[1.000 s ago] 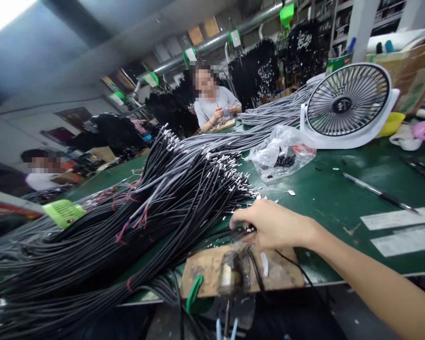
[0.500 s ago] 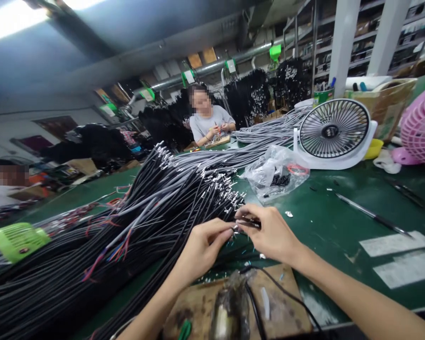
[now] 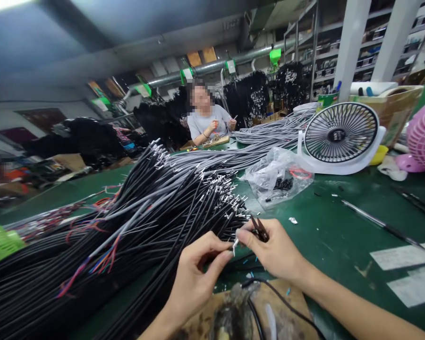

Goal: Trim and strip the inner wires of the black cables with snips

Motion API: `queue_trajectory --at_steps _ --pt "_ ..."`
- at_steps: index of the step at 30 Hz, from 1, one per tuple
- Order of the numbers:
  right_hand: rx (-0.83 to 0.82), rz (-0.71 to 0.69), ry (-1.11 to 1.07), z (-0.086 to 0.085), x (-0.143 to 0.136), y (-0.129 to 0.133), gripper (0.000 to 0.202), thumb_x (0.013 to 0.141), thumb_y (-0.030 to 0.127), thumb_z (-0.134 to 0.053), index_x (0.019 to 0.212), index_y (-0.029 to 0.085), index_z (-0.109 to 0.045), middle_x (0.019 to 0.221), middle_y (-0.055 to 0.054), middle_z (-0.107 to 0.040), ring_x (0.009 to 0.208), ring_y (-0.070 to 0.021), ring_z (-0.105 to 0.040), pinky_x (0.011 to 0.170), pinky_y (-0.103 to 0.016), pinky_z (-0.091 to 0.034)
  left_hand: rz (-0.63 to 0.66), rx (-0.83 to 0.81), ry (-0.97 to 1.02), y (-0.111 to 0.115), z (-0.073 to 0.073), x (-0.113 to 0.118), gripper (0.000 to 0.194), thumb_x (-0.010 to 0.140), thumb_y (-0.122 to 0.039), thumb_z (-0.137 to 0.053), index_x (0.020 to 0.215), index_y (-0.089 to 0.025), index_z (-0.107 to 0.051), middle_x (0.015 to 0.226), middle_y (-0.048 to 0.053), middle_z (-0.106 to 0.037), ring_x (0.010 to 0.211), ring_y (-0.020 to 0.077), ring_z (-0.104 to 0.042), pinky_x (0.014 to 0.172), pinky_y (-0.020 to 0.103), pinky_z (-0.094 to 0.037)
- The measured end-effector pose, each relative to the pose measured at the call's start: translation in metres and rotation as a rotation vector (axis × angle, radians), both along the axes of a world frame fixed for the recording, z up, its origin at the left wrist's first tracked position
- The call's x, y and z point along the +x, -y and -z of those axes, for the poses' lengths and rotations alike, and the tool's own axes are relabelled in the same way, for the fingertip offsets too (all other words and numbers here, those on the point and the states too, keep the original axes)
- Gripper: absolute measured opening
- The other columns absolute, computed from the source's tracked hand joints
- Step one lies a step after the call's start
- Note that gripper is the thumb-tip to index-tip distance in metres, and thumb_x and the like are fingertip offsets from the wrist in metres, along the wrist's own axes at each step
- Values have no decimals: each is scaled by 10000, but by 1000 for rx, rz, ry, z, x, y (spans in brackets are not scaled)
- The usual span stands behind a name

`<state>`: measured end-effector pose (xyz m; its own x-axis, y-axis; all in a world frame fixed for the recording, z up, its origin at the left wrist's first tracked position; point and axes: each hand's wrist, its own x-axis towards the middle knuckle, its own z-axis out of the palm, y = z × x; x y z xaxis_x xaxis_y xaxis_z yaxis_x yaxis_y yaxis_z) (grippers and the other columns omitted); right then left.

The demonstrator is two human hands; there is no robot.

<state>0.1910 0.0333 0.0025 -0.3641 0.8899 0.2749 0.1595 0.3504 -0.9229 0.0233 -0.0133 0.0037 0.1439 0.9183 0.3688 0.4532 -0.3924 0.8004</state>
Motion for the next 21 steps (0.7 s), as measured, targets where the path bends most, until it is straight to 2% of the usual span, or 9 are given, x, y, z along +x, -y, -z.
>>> queue_trajectory --at_steps 3,8,10,15,18,21 --pt "164 76 40 0 -1 9 276 860 318 -508 624 179 -541 560 21 -473 519 -119 -420 477 -240 -333 -35 35 -55 1 1 2 116 833 -162 -545 749 -153 -624 686 21 -542 613 134 -522 490 207 -374" --pt "441 130 100 2 1 18 145 860 190 -505 747 175 -595 653 -19 -550 554 -136 -488 519 -264 -358 -90 41 -104 -1 5 8 138 838 -160 -524 720 -153 -595 669 23 -550 594 138 -535 517 228 -394" --pt "420 121 103 2 1 17 142 864 197 -503 750 181 -588 662 -18 -554 568 -140 -500 534 -266 -368 -100 36 -89 -1 6 9 135 841 -168 -526 732 -153 -605 666 24 -562 593 140 -543 528 233 -405" --pt "218 96 77 -1 1 9 275 890 283 -484 632 194 -521 570 18 -492 527 -129 -449 490 -244 -346 -79 70 -17 3 5 7 85 818 -175 -574 827 -165 -659 708 30 -602 631 148 -571 558 236 -437" --pt "239 81 72 -2 1 10 262 888 272 -489 646 186 -542 593 13 -515 550 -128 -464 521 -245 -359 -109 62 5 5 6 6 67 802 -174 -598 788 -162 -662 663 20 -585 602 144 -575 537 226 -439" --pt "306 40 52 -3 3 14 179 877 231 -502 740 176 -603 682 -10 -578 609 -129 -512 573 -245 -387 -98 16 47 6 7 7 122 826 -187 -566 748 -153 -654 604 3 -552 499 115 -551 464 206 -416"
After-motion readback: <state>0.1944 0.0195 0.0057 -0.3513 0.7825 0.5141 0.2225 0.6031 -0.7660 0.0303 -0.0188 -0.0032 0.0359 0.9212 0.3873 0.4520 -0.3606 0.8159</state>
